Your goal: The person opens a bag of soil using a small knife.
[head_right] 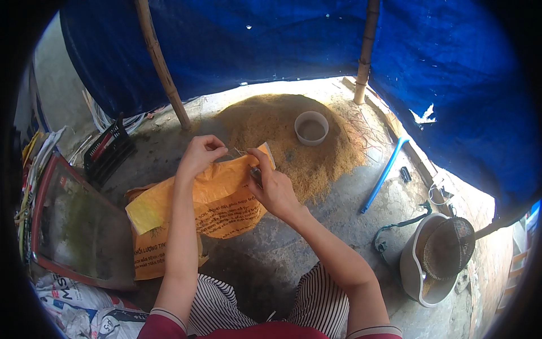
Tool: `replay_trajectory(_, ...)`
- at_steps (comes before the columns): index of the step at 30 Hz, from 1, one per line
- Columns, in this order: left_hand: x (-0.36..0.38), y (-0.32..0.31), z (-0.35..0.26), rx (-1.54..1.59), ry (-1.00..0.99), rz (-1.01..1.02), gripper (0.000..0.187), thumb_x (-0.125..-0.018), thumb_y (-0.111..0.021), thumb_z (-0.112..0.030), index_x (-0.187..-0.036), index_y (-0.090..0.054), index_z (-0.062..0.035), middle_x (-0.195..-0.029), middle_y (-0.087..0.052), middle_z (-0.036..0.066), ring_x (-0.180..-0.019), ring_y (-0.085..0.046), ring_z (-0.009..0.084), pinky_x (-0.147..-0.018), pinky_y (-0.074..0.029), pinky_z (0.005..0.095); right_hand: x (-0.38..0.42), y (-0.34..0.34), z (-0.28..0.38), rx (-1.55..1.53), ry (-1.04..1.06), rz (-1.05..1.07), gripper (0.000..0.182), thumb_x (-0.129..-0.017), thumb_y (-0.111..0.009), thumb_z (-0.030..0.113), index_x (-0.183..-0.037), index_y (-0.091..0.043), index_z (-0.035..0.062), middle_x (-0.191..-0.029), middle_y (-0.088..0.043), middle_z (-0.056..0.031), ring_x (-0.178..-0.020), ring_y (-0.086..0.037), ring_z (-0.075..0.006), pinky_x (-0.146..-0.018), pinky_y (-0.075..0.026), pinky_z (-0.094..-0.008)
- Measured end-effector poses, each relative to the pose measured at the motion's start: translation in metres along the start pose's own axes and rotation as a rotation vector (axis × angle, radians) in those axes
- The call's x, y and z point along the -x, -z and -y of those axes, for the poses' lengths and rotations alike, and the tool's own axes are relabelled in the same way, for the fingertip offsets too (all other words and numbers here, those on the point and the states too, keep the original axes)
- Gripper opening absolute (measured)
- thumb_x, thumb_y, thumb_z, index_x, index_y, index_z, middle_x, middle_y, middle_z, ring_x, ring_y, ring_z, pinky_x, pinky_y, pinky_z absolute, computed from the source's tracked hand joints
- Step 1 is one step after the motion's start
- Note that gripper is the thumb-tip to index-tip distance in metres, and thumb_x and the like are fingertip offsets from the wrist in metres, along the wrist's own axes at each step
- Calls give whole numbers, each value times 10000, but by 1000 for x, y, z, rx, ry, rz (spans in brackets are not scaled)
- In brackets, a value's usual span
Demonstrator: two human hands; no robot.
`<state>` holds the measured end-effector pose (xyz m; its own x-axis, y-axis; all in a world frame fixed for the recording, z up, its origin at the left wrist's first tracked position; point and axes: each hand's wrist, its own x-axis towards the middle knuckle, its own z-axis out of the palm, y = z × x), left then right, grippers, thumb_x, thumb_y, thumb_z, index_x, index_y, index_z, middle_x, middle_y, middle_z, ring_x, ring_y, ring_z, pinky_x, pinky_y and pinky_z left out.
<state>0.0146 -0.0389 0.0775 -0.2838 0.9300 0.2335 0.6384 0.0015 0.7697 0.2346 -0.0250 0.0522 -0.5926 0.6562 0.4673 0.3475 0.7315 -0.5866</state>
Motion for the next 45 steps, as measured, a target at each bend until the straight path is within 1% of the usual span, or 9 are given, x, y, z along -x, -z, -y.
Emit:
replay_trajectory(6,-2,11,10,307,36,75,109,-774,-701,-65,-783,-611,-4,-796,-661,71,-685,-610,116,-652,-481,244,0,-4,0,-65,-38,-20,581,-826,-561,89,-1339,-289,124,-787,-617,-187,-712,-611,-385,-604,-457,-456)
replay_trajectory(8,-1,7,6,535,22,35,87,-783,-663,-16,-775,-576,-15,-813,-663,88,-677,-618,113,-622,-484,223,-1,-3,2,-71,-43,-19,574,-829,-558,91,-1338,-294,124,-771,-610,-180,-699,-608,-382,-599,-454,-454)
replay_trajectory(12,1,6,-4,647,64,60,76,-796,-614,18,-774,-555,-24,-808,-660,91,-670,-626,114,-586,-482,213,-1,-4,1,-102,-60,-31,556,-838,-549,93,-1337,-305,122,-717,-582,-160,-654,-595,-371,-584,-442,-448)
replay_trajectory(14,2,4,-5,656,92,52,56,-809,-584,28,-845,-581,-14,-788,-649,70,-652,-620,107,-560,-473,206,-1,-5,0,-101,-58,-37,555,-840,-546,92,-1338,-306,123,-705,-574,-157,-643,-590,-368,-580,-437,-448)
replay_trajectory(18,3,1,-9,658,46,81,117,-819,-568,26,-916,-628,-2,-764,-636,42,-655,-606,96,-578,-476,208,-1,-6,1,-109,-55,-48,548,-845,-539,89,-1340,-305,115,-683,-562,-153,-623,-583,-366,-573,-431,-449)
replay_trajectory(20,2,1,-7,427,51,141,158,-822,-606,4,-969,-664,-3,-745,-624,15,-685,-596,82,-600,-474,215,0,-7,-1,-115,-41,-51,548,-847,-539,88,-1340,-302,110,-683,-562,-153,-621,-582,-366,-571,-431,-448)
replay_trajectory(27,-1,-8,0,366,-91,84,165,-795,-714,-93,-932,-697,-3,-748,-610,-1,-676,-545,73,-620,-454,220,0,-7,-2,-112,-20,-49,560,-851,-547,93,-1345,-284,99,-696,-574,-162,-639,-592,-376,-572,-442,-451)
replay_trajectory(32,1,-12,-7,69,-150,59,155,-756,-733,-118,-895,-731,-49,-768,-563,38,-649,-521,132,-605,-433,294,0,-5,0,-108,-35,-36,556,-854,-545,96,-1344,-282,99,-707,-583,-168,-652,-597,-381,-579,-444,-458)
replay_trajectory(45,3,-6,-4,122,-164,65,148,-774,-682,-98,-890,-693,-7,-744,-592,47,-619,-504,112,-584,-428,281,0,-7,0,-60,-45,-47,579,-848,-555,107,-1352,-270,112,-722,-600,-160,-651,-604,-374,-577,-458,-462)
